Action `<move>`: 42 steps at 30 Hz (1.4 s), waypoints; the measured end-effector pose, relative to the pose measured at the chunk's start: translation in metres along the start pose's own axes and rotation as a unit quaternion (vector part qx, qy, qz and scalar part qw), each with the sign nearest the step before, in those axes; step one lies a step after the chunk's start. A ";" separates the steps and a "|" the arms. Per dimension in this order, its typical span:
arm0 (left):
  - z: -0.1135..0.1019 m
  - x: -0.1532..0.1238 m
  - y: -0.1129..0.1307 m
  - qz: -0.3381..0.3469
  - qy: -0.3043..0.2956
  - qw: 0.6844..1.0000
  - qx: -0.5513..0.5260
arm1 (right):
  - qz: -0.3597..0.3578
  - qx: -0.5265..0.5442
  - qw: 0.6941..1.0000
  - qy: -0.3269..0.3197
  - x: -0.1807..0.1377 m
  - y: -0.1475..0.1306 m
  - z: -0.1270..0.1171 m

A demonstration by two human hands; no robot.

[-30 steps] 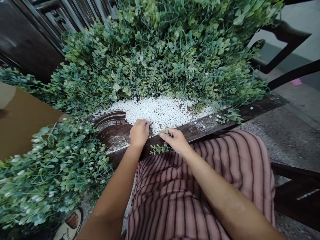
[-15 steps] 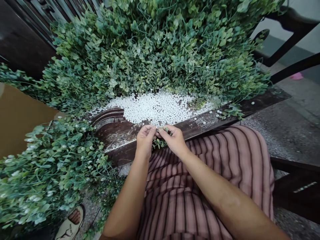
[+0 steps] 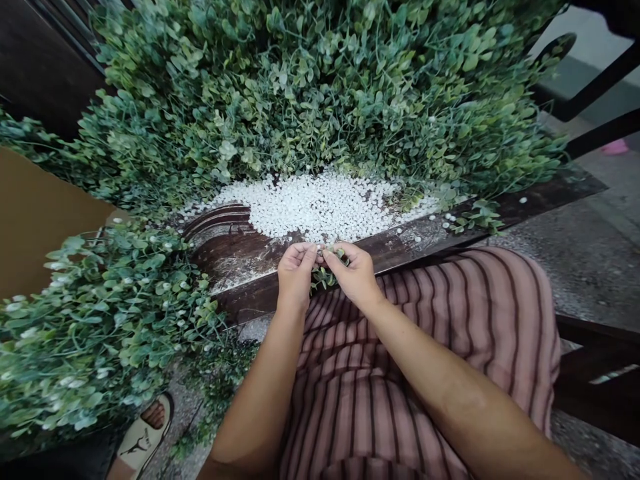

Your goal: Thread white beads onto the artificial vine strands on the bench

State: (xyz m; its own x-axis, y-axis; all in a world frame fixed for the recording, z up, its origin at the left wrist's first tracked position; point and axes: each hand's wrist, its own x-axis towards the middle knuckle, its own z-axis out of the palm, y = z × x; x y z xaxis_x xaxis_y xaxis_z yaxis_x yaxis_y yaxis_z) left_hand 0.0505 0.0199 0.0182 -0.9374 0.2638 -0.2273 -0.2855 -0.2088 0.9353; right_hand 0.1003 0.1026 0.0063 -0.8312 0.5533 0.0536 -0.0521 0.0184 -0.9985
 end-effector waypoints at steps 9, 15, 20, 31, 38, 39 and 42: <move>-0.001 -0.001 -0.003 0.023 0.006 1.000 0.014 | -0.011 -0.015 1.000 0.013 -0.001 0.001 0.002; -0.001 -0.001 -0.004 0.030 0.007 0.999 0.026 | -0.023 -0.029 0.999 0.017 -0.001 0.001 0.002; -0.001 -0.001 -0.005 0.037 0.005 0.999 0.030 | -0.019 -0.049 0.998 0.017 -0.001 0.002 0.002; -0.003 -0.001 -0.004 0.040 -0.013 0.998 0.050 | -0.018 -0.065 0.997 0.031 -0.001 0.003 0.002; -0.005 0.001 -0.005 0.035 -0.008 0.999 0.042 | -0.032 -0.046 0.998 0.016 -0.002 0.003 0.000; -0.005 0.001 -0.004 0.027 -0.010 0.999 0.043 | -0.034 -0.043 0.998 0.015 -0.002 0.003 -0.001; -0.008 0.002 -0.003 0.004 -0.022 0.999 0.049 | -0.041 -0.037 0.998 0.016 -0.002 0.003 -0.001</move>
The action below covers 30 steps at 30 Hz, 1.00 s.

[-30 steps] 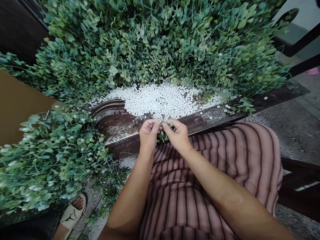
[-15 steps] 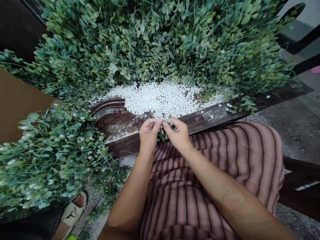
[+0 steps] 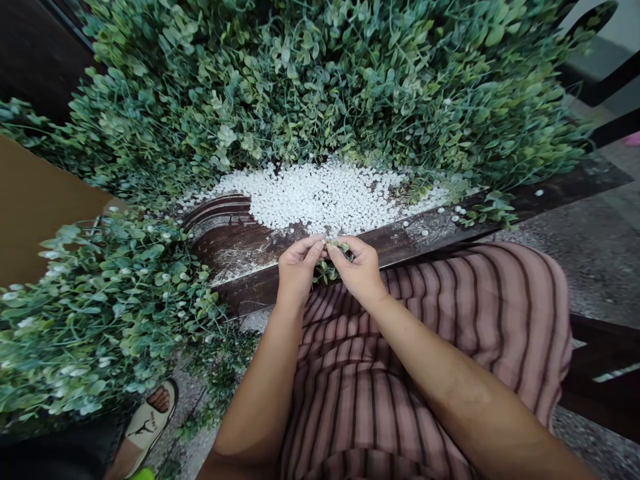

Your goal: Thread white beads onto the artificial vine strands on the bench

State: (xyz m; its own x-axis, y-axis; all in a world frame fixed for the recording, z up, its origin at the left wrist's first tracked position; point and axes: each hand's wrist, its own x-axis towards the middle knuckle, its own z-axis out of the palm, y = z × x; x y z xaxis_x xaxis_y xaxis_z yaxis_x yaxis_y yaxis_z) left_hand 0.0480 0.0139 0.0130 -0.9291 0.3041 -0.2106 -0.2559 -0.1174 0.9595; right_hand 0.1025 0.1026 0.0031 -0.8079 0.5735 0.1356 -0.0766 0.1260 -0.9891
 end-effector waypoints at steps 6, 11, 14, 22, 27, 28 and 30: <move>-0.003 0.001 0.001 -0.019 -0.005 1.000 0.011 | 0.014 0.002 1.000 -0.009 0.001 0.000 0.000; -0.002 0.001 0.000 -0.010 -0.002 1.000 0.019 | 0.019 -0.004 1.000 -0.020 0.001 0.001 -0.001; -0.001 0.001 0.001 -0.009 -0.006 1.000 0.014 | 0.016 -0.003 1.000 -0.021 0.001 0.001 -0.002; 0.001 0.001 0.002 -0.018 0.002 1.000 0.011 | -0.009 0.002 1.000 -0.011 0.001 0.000 -0.002; 0.002 0.001 0.004 -0.029 0.002 1.000 -0.002 | -0.018 0.001 1.000 -0.010 0.000 -0.001 -0.002; 0.001 0.002 0.005 -0.033 -0.001 0.999 -0.002 | -0.019 0.001 1.000 -0.010 0.000 -0.001 -0.003; 0.000 0.002 0.005 -0.040 -0.011 0.999 0.003 | -0.019 -0.001 1.000 -0.016 0.000 -0.001 -0.003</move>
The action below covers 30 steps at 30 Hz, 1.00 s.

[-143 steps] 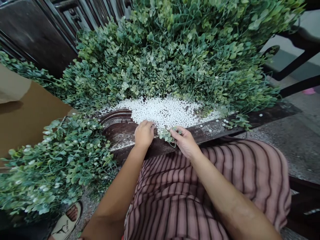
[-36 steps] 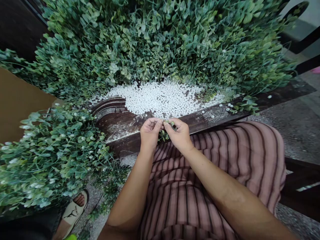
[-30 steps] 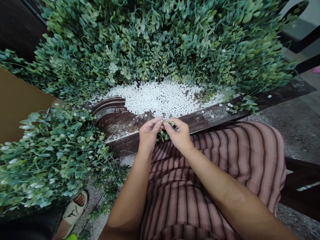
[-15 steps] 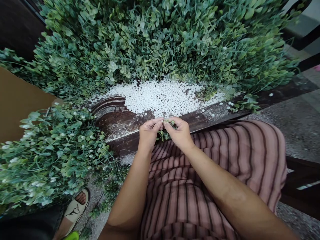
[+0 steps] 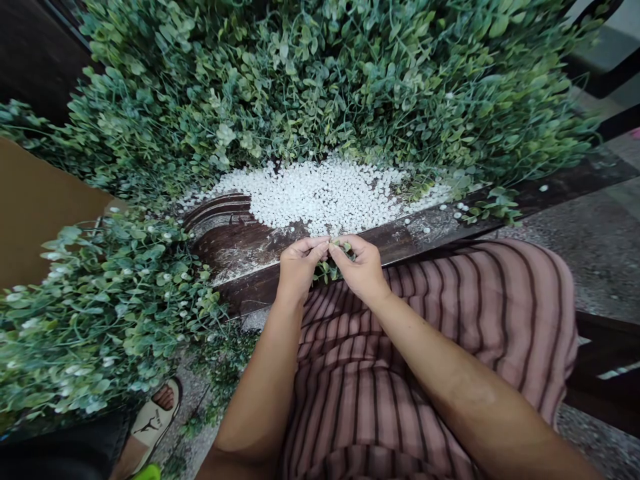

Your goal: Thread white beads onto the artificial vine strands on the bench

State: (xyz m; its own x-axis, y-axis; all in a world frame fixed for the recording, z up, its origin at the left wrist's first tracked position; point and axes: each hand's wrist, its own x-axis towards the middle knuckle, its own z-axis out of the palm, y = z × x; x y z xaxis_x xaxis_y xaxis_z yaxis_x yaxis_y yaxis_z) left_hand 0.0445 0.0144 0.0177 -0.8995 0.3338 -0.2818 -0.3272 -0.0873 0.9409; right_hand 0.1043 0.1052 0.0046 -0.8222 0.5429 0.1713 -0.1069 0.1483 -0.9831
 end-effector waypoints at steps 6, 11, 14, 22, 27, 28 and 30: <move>-0.005 -0.003 0.000 0.003 -0.019 0.999 0.026 | 0.009 0.003 0.999 -0.033 0.001 0.001 -0.003; -0.024 -0.018 0.007 0.025 0.031 0.997 0.071 | 0.048 0.094 0.994 -0.019 0.001 0.004 -0.002; -0.030 -0.025 0.013 0.001 0.002 0.993 0.120 | 0.051 0.090 0.995 -0.002 0.001 0.004 -0.002; -0.013 -0.017 0.008 -0.010 -0.002 0.995 0.095 | 0.037 0.063 0.997 -0.032 -0.002 0.003 -0.006; -0.012 -0.014 0.003 0.042 0.035 0.998 0.023 | 0.051 0.072 0.993 -0.084 -0.002 0.003 -0.008; -0.012 -0.015 0.002 0.053 0.038 0.998 0.016 | 0.044 0.057 0.993 -0.096 -0.001 0.003 -0.008; -0.011 -0.016 0.000 0.066 0.039 0.997 0.008 | 0.027 0.030 0.993 -0.113 0.000 0.003 -0.008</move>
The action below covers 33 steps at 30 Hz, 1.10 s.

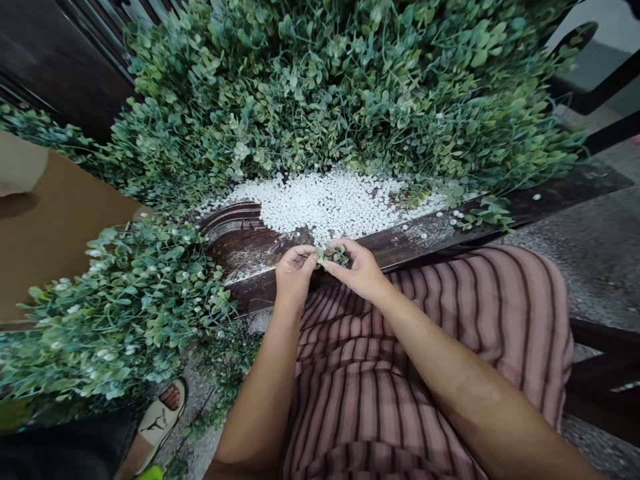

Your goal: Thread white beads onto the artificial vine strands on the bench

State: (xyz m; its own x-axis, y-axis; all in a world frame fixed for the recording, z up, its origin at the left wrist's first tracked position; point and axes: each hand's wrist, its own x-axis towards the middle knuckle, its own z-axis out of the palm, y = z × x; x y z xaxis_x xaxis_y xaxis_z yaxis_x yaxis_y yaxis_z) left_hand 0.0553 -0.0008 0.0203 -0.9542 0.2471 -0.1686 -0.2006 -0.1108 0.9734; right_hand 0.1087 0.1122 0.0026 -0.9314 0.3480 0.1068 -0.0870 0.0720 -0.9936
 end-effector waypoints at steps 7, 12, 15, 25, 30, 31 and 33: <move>0.006 -0.002 -0.004 0.017 0.025 0.999 -0.023 | -0.012 -0.021 1.000 -0.009 0.001 -0.004 0.001; 0.012 -0.003 -0.006 0.022 0.045 0.999 -0.002 | -0.027 -0.052 0.998 0.002 0.001 -0.005 0.001; 0.014 -0.004 -0.005 0.015 0.045 0.999 0.020 | 0.007 -0.012 1.000 0.003 0.001 -0.006 -0.001; -0.030 0.045 0.000 0.141 0.066 0.922 0.355 | 0.084 0.079 0.993 0.032 0.003 -0.008 -0.004; -0.022 0.062 -0.001 0.157 0.051 0.889 0.428 | 0.079 0.021 0.996 0.045 0.005 -0.003 -0.002; -0.020 0.063 -0.001 0.157 0.052 0.892 0.421 | 0.083 0.028 0.995 0.044 0.005 -0.002 -0.001; -0.018 0.062 -0.001 0.138 0.058 0.915 0.374 | 0.092 0.042 0.994 0.040 0.005 -0.002 -0.001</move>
State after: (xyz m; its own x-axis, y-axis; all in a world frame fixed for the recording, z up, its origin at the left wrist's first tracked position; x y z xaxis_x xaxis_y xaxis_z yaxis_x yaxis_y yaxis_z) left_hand -0.0072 -0.0026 0.0061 -0.9714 0.2004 0.1274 0.2189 0.5475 0.8077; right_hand 0.1041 0.1147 0.0050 -0.9036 0.4212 -0.0776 0.0501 -0.0760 -0.9958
